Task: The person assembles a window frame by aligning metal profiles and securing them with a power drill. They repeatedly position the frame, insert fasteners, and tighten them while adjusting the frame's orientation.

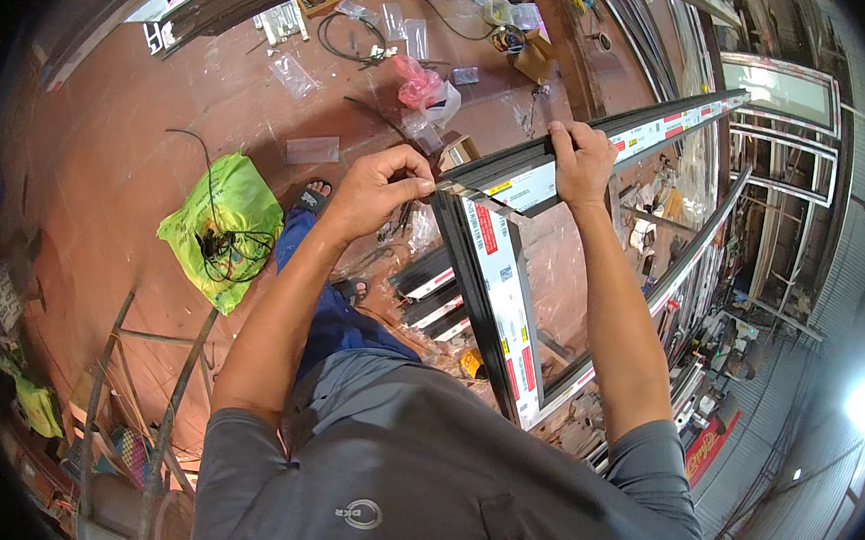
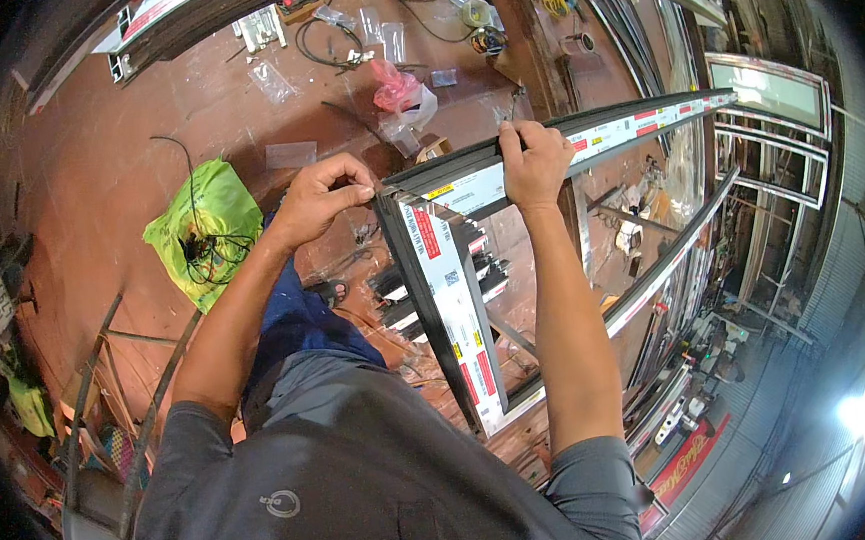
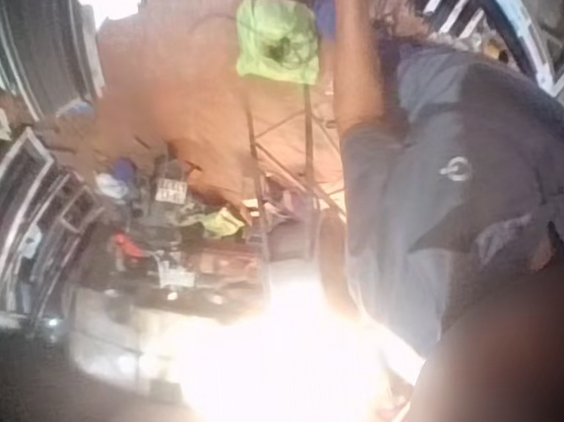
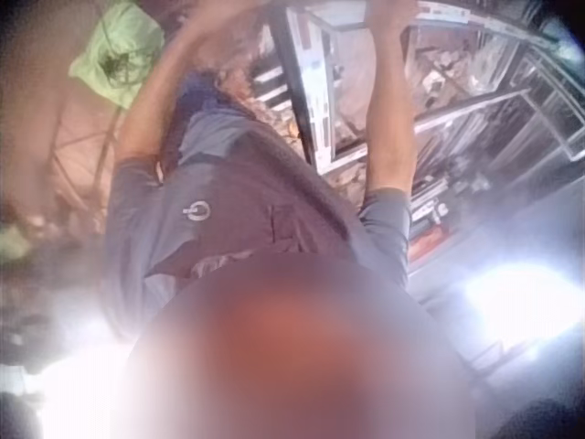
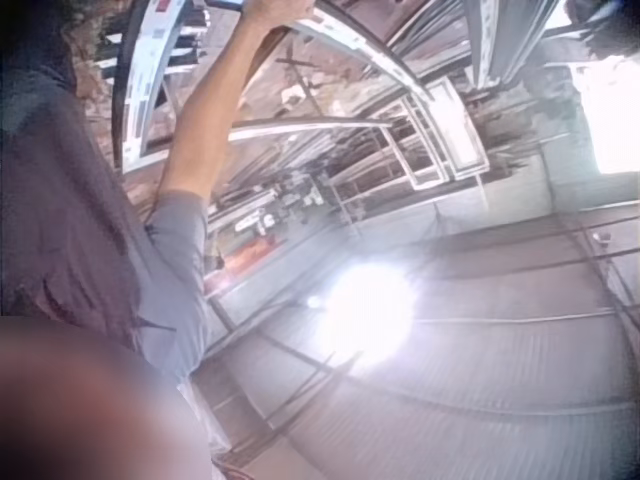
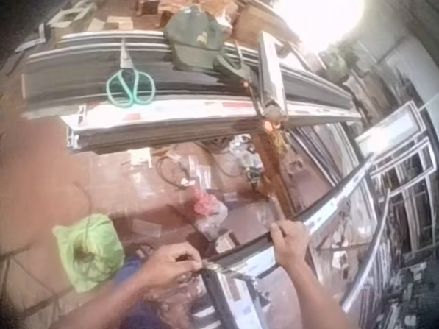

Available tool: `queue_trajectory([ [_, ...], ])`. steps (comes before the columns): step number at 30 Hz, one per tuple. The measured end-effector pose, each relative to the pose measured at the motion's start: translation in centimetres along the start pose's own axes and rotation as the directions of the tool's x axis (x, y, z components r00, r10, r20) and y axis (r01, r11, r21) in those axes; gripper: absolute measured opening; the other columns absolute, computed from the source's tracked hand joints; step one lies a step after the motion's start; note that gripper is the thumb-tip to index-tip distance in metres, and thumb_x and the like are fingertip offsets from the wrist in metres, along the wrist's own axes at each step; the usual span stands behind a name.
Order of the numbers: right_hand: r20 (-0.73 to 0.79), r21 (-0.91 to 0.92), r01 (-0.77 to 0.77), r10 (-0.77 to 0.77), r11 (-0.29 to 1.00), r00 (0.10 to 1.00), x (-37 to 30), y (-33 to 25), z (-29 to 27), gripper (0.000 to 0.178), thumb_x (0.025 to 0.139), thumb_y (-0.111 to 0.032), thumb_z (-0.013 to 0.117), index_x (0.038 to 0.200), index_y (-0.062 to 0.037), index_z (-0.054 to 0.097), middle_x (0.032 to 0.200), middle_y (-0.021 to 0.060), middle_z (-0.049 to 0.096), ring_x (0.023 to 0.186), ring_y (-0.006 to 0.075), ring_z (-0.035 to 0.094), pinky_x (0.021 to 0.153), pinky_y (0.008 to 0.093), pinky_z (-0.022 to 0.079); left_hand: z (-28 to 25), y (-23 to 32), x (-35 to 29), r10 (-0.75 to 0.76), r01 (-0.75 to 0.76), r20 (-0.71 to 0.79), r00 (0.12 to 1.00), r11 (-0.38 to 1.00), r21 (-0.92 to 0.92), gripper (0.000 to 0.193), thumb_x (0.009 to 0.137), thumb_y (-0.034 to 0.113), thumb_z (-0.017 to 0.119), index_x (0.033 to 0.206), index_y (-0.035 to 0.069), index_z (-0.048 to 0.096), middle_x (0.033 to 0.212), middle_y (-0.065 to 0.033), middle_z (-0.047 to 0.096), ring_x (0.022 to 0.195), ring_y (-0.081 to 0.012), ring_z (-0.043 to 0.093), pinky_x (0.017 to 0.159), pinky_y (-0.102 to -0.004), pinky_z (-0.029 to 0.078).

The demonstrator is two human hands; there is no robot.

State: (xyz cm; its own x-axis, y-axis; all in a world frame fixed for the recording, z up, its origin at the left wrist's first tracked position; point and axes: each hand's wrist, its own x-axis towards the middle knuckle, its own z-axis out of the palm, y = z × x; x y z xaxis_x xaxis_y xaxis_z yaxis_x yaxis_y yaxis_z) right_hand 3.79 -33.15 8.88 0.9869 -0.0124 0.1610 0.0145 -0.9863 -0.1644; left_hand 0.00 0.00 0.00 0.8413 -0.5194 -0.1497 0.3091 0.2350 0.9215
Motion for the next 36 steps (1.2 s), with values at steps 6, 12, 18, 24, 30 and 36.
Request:
queue_trajectory([
  [6,-0.022,-0.024,0.004,-0.005,1.0,1.0,0.5,-0.5,-0.7,0.021,0.095,-0.034,0.07,0.094,-0.0138,0.076,0.1,0.0071,0.074,0.099,0.031,0.064,0.097,0.0467,0.039,0.6,0.6,0.4,0.071,-0.072,0.012,0.997,0.994,0.083,0.012,0.093,0.012,0.075,0.099,0.003,0.069,0.094,-0.0003,0.069,0.091,-0.0098,0.062,0.085,-0.0281,0.05],
  [12,-0.235,0.026,-0.061,0.065,0.998,0.97,0.4,0.7,-0.2,0.064,0.09,-0.04,0.075,0.143,-0.0084,0.056,0.151,0.0308,0.048,0.138,0.0468,0.048,0.118,0.0542,0.032,3.7,-1.0,-1.1,-0.206,0.114,-0.186,0.961,0.904,-0.413,0.029,0.101,0.018,0.069,0.125,0.003,0.063,0.111,-0.0058,0.071,0.091,-0.0124,0.064,0.085,-0.0311,0.052],
  [18,-0.206,0.098,-0.648,0.653,0.755,0.729,2.1,5.5,-0.6,0.102,0.087,-0.053,0.075,0.162,-0.0022,0.028,0.163,0.0385,0.023,0.147,0.055,0.034,0.12,0.0628,0.027,7.0,-0.1,2.5,-0.229,-0.005,-0.3,0.926,0.789,-0.614,0.061,0.112,0.05,0.04,0.125,-0.004,0.067,0.11,-0.0154,0.074,0.1,-0.0237,0.069,0.095,-0.0374,0.053],
  [24,-0.162,0.269,-0.747,0.794,0.607,0.586,5.5,11.8,-1.1,0.099,0.081,-0.048,0.082,0.151,0.009,0.04,0.143,0.0353,0.055,0.134,0.0469,0.054,0.116,0.0461,0.04,7.9,0.1,3.6,-0.195,0.081,-0.369,0.909,0.949,-0.303,0.078,0.112,0.054,0.035,0.094,-0.009,0.077,0.113,-0.0244,0.075,0.104,-0.0248,0.07,0.099,-0.0364,0.052],
  [30,0.049,0.75,-0.54,0.782,0.382,0.621,8.0,19.9,-1.6,0.08,0.079,-0.019,0.086,0.144,0.0057,0.045,0.12,0.0191,0.066,0.106,0.0292,0.067,0.089,0.0404,0.055,8.9,-0.7,3.3,-0.008,-0.183,-0.489,0.872,0.922,-0.341,0.065,0.112,0.04,0.042,0.088,-0.011,0.074,0.11,-0.0283,0.075,0.109,-0.0343,0.07,0.104,-0.0426,0.049],
  [36,0.049,0.731,-0.548,0.77,0.407,0.637,8.9,21.1,-1.1,0.074,0.079,-0.011,0.078,0.141,0.0049,0.042,0.112,0.0167,0.062,0.094,0.0275,0.064,0.082,0.0422,0.056,8.8,-1.2,3.1,0.062,-0.244,-0.468,0.882,0.908,-0.341,0.062,0.111,0.039,0.044,0.083,-0.009,0.07,0.106,-0.0271,0.075,0.104,-0.0326,0.071,0.101,-0.0438,0.05],
])
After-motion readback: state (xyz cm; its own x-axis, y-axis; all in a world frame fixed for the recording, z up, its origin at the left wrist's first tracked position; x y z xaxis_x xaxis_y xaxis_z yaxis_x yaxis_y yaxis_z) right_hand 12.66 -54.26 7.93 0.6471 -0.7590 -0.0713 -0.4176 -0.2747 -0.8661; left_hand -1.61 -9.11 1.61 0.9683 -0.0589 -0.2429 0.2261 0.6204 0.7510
